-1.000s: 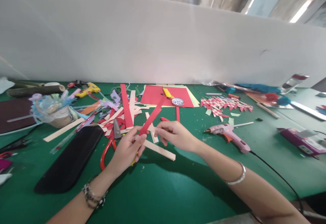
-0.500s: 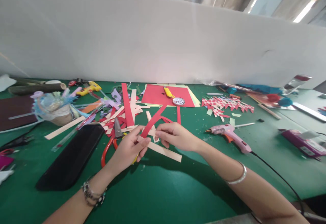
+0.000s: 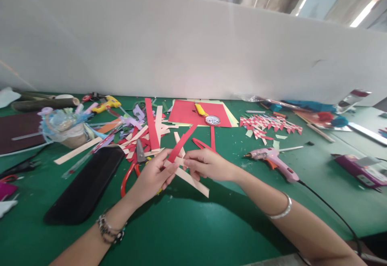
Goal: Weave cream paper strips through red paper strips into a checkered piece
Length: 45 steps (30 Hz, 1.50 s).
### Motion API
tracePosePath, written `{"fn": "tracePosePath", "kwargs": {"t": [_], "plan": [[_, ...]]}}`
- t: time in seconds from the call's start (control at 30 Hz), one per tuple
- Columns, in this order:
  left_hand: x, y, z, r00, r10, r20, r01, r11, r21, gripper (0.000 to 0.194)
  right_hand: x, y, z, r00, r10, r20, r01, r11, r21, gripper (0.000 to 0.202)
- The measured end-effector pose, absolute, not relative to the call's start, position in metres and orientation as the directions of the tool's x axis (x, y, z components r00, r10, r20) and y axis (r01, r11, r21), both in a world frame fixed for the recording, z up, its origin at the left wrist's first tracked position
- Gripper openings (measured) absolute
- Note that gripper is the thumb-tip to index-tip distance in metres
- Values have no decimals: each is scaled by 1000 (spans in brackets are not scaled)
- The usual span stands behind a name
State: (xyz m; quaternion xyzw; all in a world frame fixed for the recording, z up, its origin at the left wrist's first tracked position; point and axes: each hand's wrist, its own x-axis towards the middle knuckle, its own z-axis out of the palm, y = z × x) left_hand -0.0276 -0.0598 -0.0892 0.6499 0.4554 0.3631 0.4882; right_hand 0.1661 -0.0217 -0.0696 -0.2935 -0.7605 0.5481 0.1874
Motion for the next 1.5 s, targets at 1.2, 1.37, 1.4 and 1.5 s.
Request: {"fn": "tracePosePath", "kwargs": {"t": [1.2,1.37,1.4,1.5], "plan": [[-22,-61,-92,288,957,-11,313,-83,946,27,146,-32,-88,-486,874,16,-18,8,-1000,23],[-22,-61,-94,295,955,-24,317,-74,945,28,145,-33,-89,-458,889,3,-34,-14,-999,23],[-22,-61,-94,289,957,-14,312,-81,947,27,145,-33,-88,-455,890,10,-43,-10,-999,23],[-20,-60,-93,243,970,23,293,-96,951,26,144,-33,-88,-431,902,34,-50,14,-999,23]]}}
